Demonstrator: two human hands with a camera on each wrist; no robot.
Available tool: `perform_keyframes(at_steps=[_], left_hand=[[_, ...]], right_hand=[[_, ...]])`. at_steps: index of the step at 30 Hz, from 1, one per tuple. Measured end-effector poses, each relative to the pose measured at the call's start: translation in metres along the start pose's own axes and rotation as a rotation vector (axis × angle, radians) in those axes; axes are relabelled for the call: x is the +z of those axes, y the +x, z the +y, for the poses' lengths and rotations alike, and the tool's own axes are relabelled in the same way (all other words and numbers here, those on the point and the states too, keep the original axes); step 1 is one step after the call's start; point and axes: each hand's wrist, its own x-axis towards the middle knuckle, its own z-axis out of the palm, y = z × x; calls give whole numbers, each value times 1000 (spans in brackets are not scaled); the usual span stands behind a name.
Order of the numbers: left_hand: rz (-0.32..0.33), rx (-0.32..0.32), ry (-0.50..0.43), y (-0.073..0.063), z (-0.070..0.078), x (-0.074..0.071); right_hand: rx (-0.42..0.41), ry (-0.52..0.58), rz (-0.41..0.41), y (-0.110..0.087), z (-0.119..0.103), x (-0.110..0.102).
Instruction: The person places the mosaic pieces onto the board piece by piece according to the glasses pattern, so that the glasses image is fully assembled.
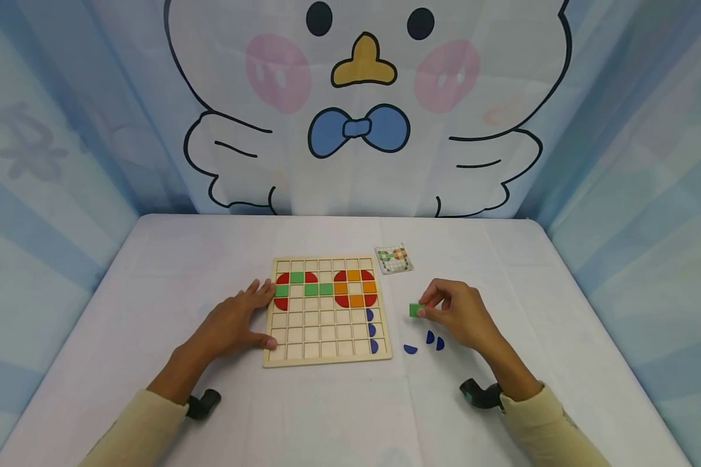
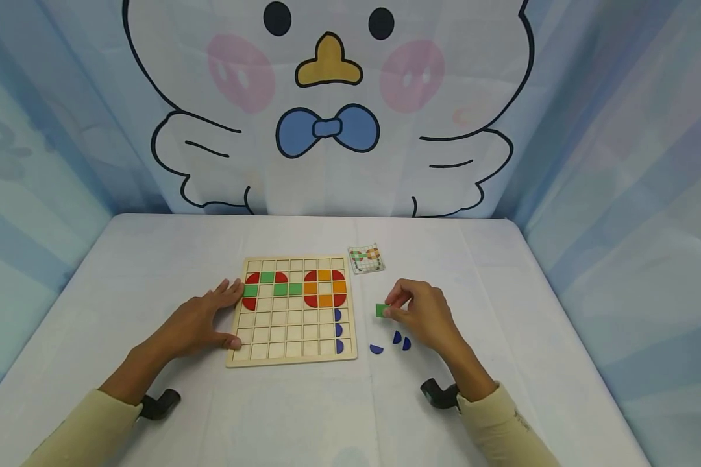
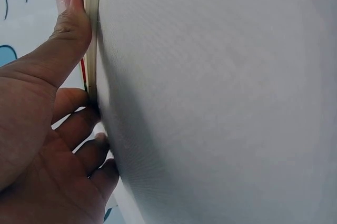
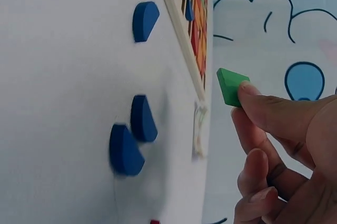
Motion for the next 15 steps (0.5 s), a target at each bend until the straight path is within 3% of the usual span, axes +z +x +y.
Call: perform_keyframes(at_steps=[15], left_hand=[[12,6,11,0,-1,2]], right_hand=[[-103,95,1,16,-56,32]])
